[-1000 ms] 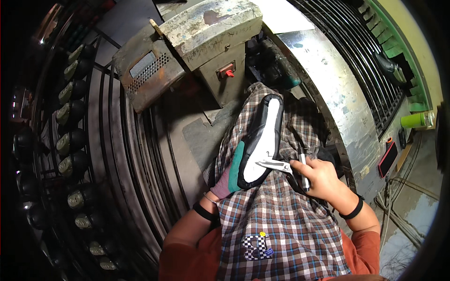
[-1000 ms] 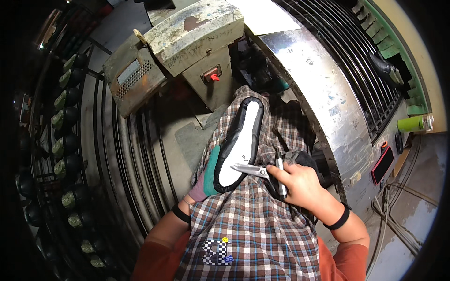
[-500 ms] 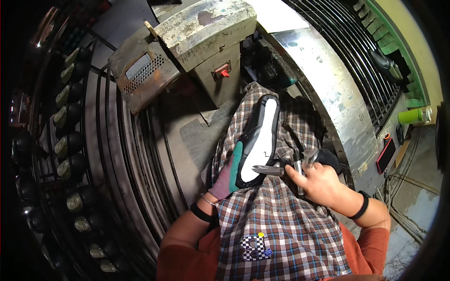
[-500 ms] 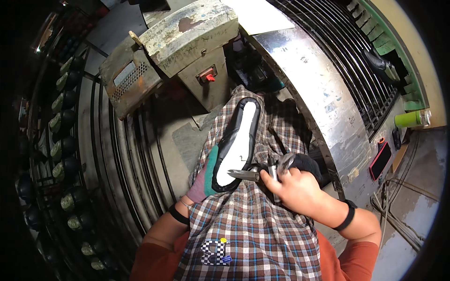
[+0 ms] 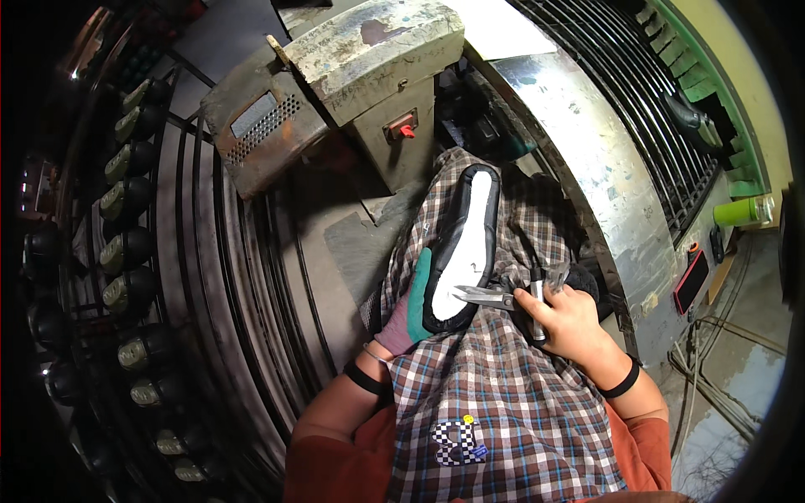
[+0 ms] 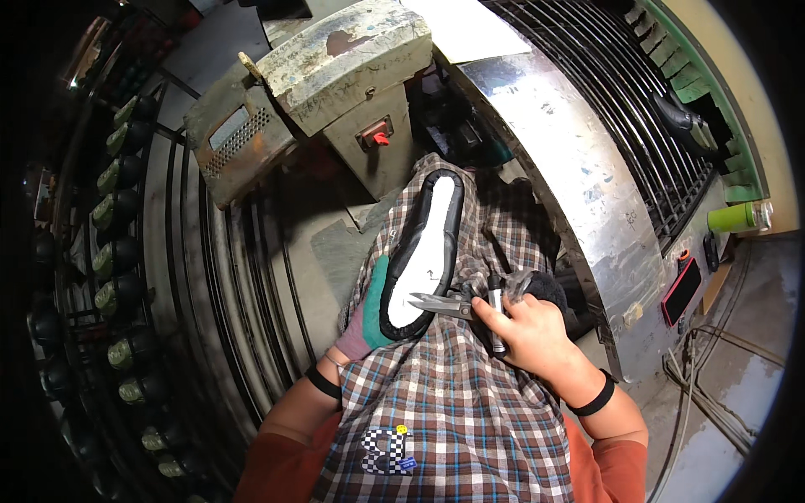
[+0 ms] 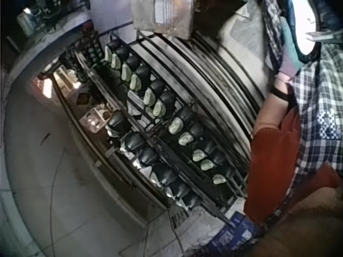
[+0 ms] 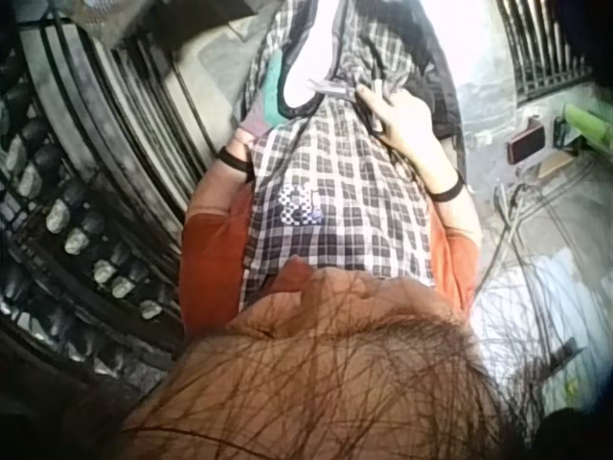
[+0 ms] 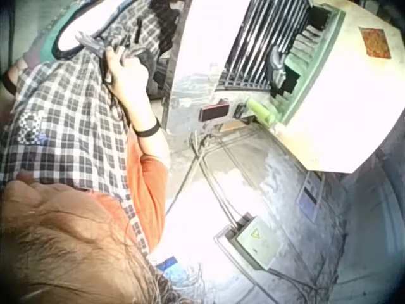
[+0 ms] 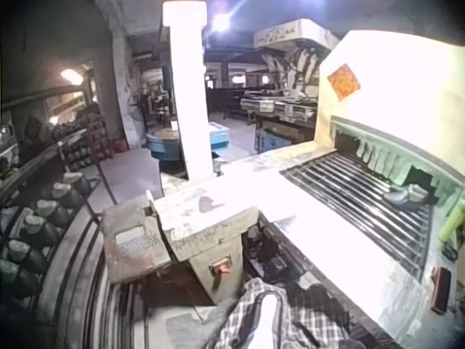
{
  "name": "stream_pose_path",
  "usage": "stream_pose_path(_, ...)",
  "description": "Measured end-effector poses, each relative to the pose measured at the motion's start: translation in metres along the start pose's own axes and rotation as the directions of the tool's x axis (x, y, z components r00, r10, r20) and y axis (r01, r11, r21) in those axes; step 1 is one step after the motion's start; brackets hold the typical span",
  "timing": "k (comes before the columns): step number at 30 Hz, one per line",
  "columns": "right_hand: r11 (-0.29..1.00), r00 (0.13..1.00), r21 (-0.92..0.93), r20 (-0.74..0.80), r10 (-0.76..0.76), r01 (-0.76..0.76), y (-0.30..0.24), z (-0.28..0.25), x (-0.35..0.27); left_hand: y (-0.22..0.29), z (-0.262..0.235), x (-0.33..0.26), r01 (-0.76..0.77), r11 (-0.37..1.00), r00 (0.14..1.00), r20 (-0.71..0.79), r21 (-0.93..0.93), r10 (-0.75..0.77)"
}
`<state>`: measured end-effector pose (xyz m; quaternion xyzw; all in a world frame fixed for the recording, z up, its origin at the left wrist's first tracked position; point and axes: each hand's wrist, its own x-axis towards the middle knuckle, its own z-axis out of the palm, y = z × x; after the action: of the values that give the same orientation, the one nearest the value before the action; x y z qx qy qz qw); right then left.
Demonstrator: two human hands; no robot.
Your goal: Trimming excess material from shoe soles using a pair of scissors and a trimmer tool.
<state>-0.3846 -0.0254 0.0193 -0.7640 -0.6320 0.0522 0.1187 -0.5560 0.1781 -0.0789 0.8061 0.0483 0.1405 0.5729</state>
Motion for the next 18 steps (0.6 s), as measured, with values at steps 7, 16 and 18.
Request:
stream_pose_path(7,0.776,0.970,0.628,-0.151,0.189,-0.054,0.000,0.037,0.014,0.012,-0.005,0.002,-0.013,0.999,0.999,-0.049,-0.044,0.011)
stream_pose_path(16,-0.535,0.697,0.841,0.337,0.634,0.080,0.058,0.052,0.005,0.065,-0.072,0.037,0.442,0.887,0.832,0.308,0.134,-0.461)
stream_pose_path(18,-0.032,0.648,0.993,0.096,0.756,-0.110,0.040,0.078,0.028,0.063,-0.074,0.043,0.270,0.933,0.906,0.264,0.239,-0.330)
